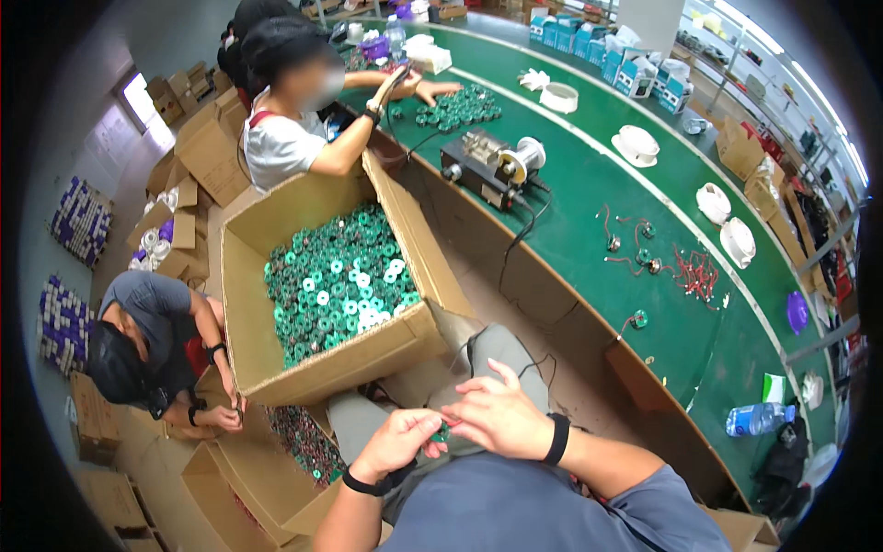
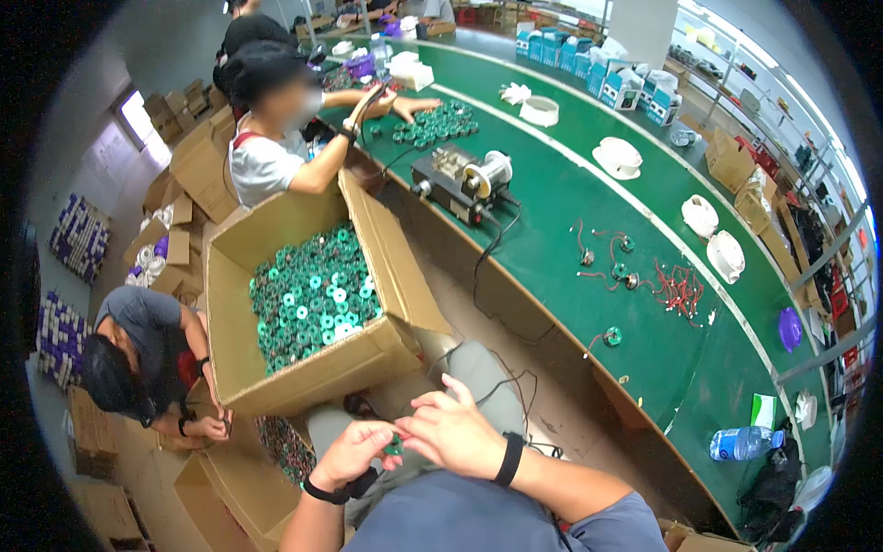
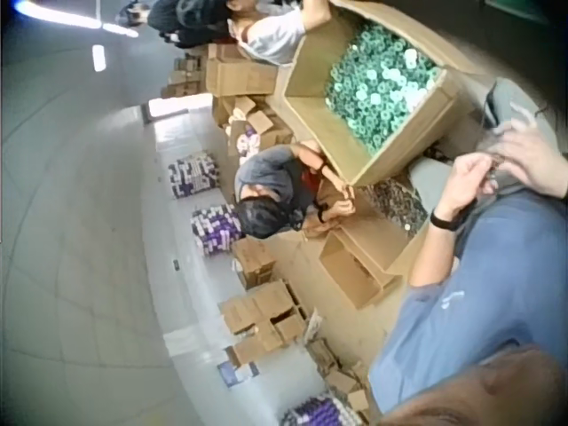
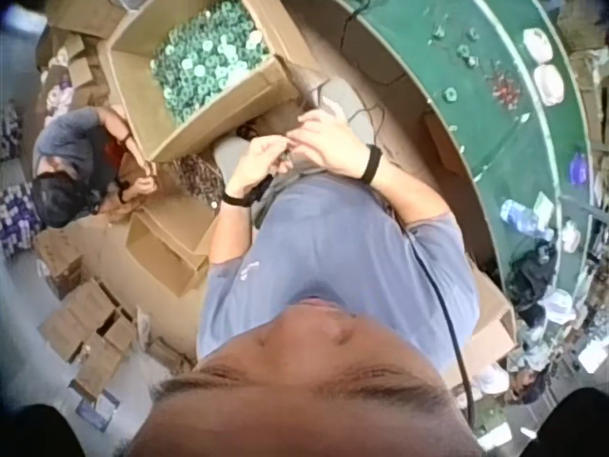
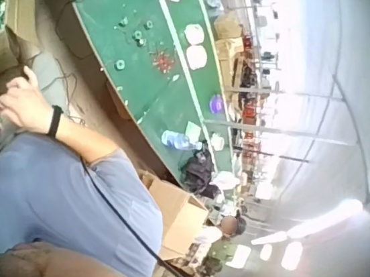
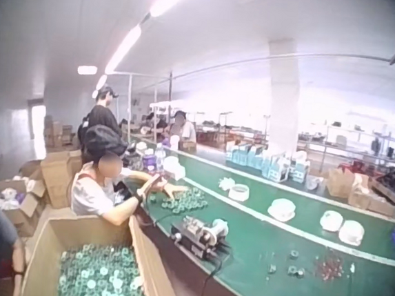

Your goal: The person picks up a green component from a box, threads a red wire through its center, and wraps the wire around it. They then place the wired component onto a green table and repeat the process with another component.

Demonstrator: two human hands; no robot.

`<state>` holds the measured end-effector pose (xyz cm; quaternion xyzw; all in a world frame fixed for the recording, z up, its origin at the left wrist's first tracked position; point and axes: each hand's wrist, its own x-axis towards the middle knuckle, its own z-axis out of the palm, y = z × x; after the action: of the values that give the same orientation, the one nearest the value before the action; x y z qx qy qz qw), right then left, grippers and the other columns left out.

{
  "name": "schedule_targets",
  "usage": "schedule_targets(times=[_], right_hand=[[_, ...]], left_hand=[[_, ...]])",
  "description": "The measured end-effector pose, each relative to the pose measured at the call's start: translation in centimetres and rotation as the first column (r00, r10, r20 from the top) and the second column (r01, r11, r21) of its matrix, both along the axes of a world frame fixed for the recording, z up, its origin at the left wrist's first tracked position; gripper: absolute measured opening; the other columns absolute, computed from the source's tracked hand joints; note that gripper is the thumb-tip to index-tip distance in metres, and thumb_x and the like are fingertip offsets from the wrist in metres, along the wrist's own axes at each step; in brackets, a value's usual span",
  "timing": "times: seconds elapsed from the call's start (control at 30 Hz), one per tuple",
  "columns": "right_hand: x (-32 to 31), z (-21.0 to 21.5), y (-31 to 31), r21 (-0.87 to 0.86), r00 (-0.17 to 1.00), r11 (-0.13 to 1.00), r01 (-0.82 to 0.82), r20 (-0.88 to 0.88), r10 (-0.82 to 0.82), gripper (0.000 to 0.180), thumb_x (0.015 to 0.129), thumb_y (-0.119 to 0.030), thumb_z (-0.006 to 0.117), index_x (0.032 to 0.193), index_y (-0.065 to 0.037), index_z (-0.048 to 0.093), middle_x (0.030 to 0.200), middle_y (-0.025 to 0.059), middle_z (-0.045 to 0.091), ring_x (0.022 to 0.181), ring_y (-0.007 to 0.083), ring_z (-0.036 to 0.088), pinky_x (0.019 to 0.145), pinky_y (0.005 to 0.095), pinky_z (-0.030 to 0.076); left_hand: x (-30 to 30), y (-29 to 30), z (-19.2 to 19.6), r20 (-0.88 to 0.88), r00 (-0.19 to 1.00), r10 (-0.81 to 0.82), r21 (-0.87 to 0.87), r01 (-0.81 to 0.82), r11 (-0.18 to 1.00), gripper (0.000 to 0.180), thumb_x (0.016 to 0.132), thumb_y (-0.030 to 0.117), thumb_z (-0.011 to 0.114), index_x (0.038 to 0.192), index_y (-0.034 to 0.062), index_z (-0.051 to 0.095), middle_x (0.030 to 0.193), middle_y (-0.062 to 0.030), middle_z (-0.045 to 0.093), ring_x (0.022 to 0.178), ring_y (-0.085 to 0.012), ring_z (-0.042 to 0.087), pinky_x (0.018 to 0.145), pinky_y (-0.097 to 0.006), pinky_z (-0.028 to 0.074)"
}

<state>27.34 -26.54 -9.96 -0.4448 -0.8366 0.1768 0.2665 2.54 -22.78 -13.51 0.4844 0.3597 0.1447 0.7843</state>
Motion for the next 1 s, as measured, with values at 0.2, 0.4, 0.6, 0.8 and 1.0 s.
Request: schedule_targets(times=[0.2, 0.4, 0.6, 0.8, 1.0], right_hand=[[0.0, -0.1, 0.6, -0.141, 0.951, 0.989, -0.048, -0.31, 0.002, 0.006, 0.092, -0.015, 0.072, 0.094, -0.01, 0.074, 0.078, 0.0084, 0.067, 0.077, 0.0289, 0.065, 0.089, 0.0416, 0.049], [0.7, 0.9, 1.1, -0.331, 0.92, 0.942, -0.061, -0.385, -0.075, 0.009, 0.095, -0.012, 0.069, 0.095, -0.005, 0.074, 0.07, 0.0099, 0.065, 0.067, 0.0302, 0.062, 0.067, 0.0408, 0.049], [0.5, 0.8, 0.9, -0.377, 0.923, 0.926, -0.016, -0.361, -0.131, 0.011, 0.097, -0.014, 0.067, 0.097, -0.006, 0.074, 0.074, 0.0078, 0.069, 0.07, 0.0283, 0.064, 0.072, 0.0398, 0.051], [0.2, 0.7, 1.1, -0.316, 0.949, 0.948, 0.028, -0.289, -0.124, 0.009, 0.095, -0.011, 0.066, 0.1, -0.007, 0.073, 0.079, 0.0071, 0.071, 0.076, 0.0281, 0.066, 0.086, 0.0398, 0.05], [0.0, 1.1, 1.8, -0.292, 0.975, 0.953, -0.084, -0.22, 0.018, 0.008, 0.093, -0.01, 0.065, 0.096, -0.007, 0.072, 0.078, 0.0085, 0.07, 0.078, 0.0311, 0.066, 0.091, 0.0427, 0.049]], left_hand=[[1.1, -0.8, 1.4, 0.148, 0.983, 0.109, 0.011, -0.112, 0.994, 0.056, 0.095, 0.008, 0.072, 0.146, -0.0007, 0.048, 0.114, -0.009, 0.069, 0.094, -0.0154, 0.07, 0.084, -0.03, 0.059], [1.9, -0.9, 2.3, 0.01, 0.974, 0.226, 0.284, -0.219, 0.933, 0.045, 0.086, -0.001, 0.08, 0.127, -0.0012, 0.063, 0.106, -0.0082, 0.071, 0.092, -0.0132, 0.072, 0.08, -0.028, 0.06], [1.6, -1.0, 2.6, 0.051, 0.977, 0.205, 0.407, -0.208, 0.889, 0.042, 0.081, 0.003, 0.084, 0.12, -0.0012, 0.069, 0.106, -0.0096, 0.072, 0.09, -0.016, 0.072, 0.082, -0.029, 0.06], [1.3, -0.9, 2.8, -0.015, 0.964, 0.267, 0.606, -0.204, 0.769, 0.042, 0.078, 0.005, 0.086, 0.117, -0.0004, 0.072, 0.105, -0.0107, 0.072, 0.089, -0.0185, 0.071, 0.08, -0.031, 0.059], [0.6, -0.9, 3.8, -0.111, 0.945, 0.309, 0.755, -0.122, 0.644, 0.042, 0.077, 0.01, 0.086, 0.116, 0.0016, 0.072, 0.103, -0.0121, 0.073, 0.09, -0.0269, 0.071, 0.082, -0.035, 0.056]])
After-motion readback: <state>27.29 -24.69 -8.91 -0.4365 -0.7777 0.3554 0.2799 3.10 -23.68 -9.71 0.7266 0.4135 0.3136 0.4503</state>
